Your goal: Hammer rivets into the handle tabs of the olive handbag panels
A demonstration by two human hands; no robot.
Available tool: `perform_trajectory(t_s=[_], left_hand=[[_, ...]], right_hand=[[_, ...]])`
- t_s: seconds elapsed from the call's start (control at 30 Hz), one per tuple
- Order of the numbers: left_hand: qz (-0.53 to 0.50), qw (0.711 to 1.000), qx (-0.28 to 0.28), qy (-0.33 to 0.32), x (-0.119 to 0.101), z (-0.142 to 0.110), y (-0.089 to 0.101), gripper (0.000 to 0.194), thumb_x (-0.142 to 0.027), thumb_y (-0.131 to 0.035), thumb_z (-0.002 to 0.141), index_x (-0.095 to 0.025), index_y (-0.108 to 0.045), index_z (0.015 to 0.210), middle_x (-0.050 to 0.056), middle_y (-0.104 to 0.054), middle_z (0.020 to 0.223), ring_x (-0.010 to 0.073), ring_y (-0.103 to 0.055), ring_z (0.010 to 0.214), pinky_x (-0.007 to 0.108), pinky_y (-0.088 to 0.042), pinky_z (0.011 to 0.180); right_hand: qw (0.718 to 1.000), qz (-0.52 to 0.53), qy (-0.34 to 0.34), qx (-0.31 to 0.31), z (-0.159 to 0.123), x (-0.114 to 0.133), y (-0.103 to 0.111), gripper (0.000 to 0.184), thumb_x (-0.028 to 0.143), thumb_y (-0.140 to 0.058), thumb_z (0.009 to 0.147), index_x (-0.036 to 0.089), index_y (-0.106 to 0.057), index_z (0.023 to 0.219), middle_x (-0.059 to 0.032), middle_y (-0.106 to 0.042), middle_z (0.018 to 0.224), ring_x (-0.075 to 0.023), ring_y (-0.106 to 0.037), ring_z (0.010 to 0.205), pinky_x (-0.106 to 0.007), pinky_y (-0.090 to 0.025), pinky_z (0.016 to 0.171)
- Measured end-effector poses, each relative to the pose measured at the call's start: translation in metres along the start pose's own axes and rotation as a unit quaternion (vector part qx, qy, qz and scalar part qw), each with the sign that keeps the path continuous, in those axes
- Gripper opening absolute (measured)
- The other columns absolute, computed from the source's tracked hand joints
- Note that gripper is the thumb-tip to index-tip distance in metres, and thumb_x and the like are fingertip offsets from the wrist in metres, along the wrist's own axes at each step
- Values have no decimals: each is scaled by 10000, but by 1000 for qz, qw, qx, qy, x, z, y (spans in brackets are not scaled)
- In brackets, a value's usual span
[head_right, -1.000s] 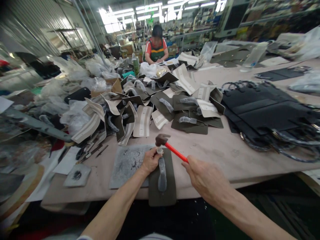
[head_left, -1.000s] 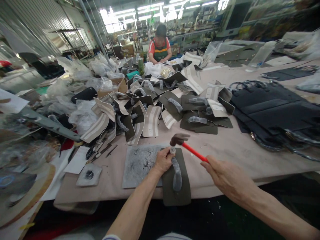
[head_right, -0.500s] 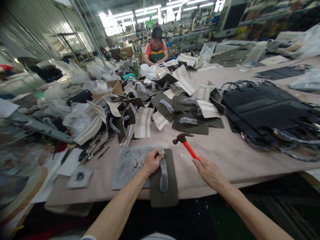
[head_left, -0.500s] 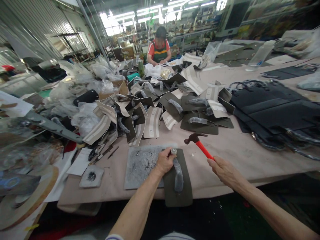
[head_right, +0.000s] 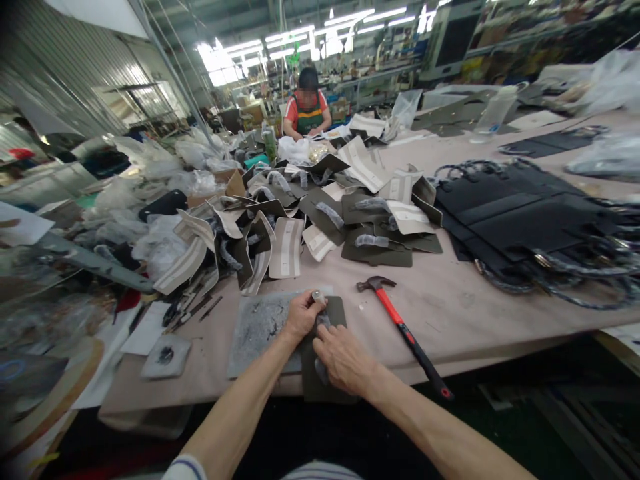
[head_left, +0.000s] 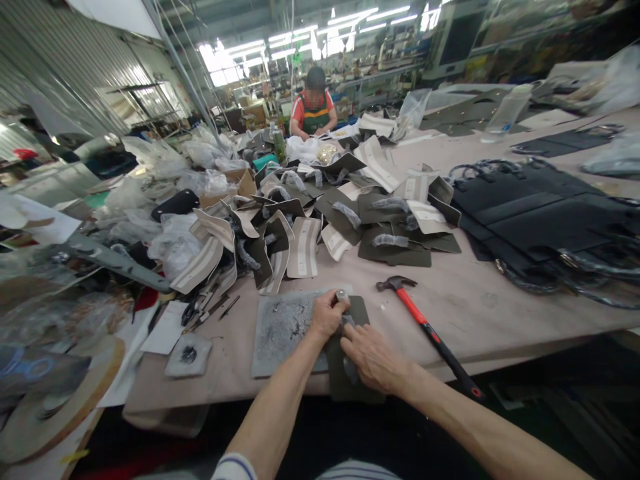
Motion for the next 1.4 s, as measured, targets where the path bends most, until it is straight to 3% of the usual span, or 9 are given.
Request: perform_trajectory(t_s=[0.1,0.23,0.33,0.5,0.7,0.97,1.13,1.27,1.4], left_hand=[[-97,989,-115,-5,-25,6,16,215,-292,-745,744,-146,-675,886,12,-715,790,139,-652,718,234,-525,704],[-111,974,-164,-109,-105,1,45,235,-321,-756,787,-151,-698,937,48,-743,878,157,-680,796,258,-542,772],[-91,970,-175,-140,-138,-12,65,211,-325,-731,834,-160,-707,964,54,-750,912,149,-677,804,252,-540,772],[-105,987,-109,-56,-84,-20,50,234,-320,-757,791,-158,-685,945,60,-750,891,164,-691,805,265,-549,772],[-159,985,-68,10,-15,-15,28,332,-301,-761,771,-157,-637,1043,54,-749,903,167,-711,825,275,-546,802],[-102,994,-7,29,9,-13,3,192,-251,-683,820,-154,-637,979,71,-761,932,181,-714,869,297,-548,842],[-38,999,3,13,9,-13,2,149,-246,-649,861,-165,-645,986,67,-757,941,183,-704,879,297,-539,853],[-28,999,1,15,9,-13,3,146,-243,-640,872,-163,-646,994,74,-756,940,188,-703,884,303,-537,857],[-18,1000,-14,16,6,-14,1,136,-225,-636,860,-161,-646,980,75,-760,933,192,-710,877,307,-543,847]], right_hand=[[998,-36,-49,-29,-1,3,6,224,143,-520,844,130,-595,1055,-176,-595,1150,-290,-580,959,-430,-422,865],[976,-32,-216,-26,-5,-28,40,113,166,-470,891,146,-574,928,-146,-623,921,-262,-632,750,-358,-413,651],[949,15,-314,-37,-11,-53,56,163,243,-429,967,142,-556,983,-125,-655,864,-257,-673,720,-321,-395,583],[937,119,-327,-25,-12,-53,20,501,318,-442,1015,64,-342,1435,-135,-728,906,-273,-720,820,-327,-466,666],[927,173,-333,2,-8,-47,-7,446,355,-376,1041,120,-453,1412,-159,-740,983,-292,-721,917,-349,-483,750],[903,259,-343,-25,-13,-53,-21,506,416,-365,1031,100,-462,1414,-182,-730,980,-322,-710,919,-393,-485,790],[861,359,-329,-146,-39,-74,-9,518,490,-337,1023,157,-487,1390,-134,-688,1134,-251,-666,1006,-363,-496,862],[873,187,-398,-211,-83,-126,11,496,473,-398,1001,105,-546,1299,-154,-637,1081,-268,-614,951,-376,-480,828],[888,-16,-444,-119,-113,-173,3,421,395,-453,974,74,-593,1207,-203,-593,1101,-333,-578,979,-410,-452,782]])
Point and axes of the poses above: each hand's wrist, its own z-axis towards the middle knuckle, its own y-axis out of the back of the hand, x = y × z, the point moved 10 cm from there along z, towards the middle knuckle
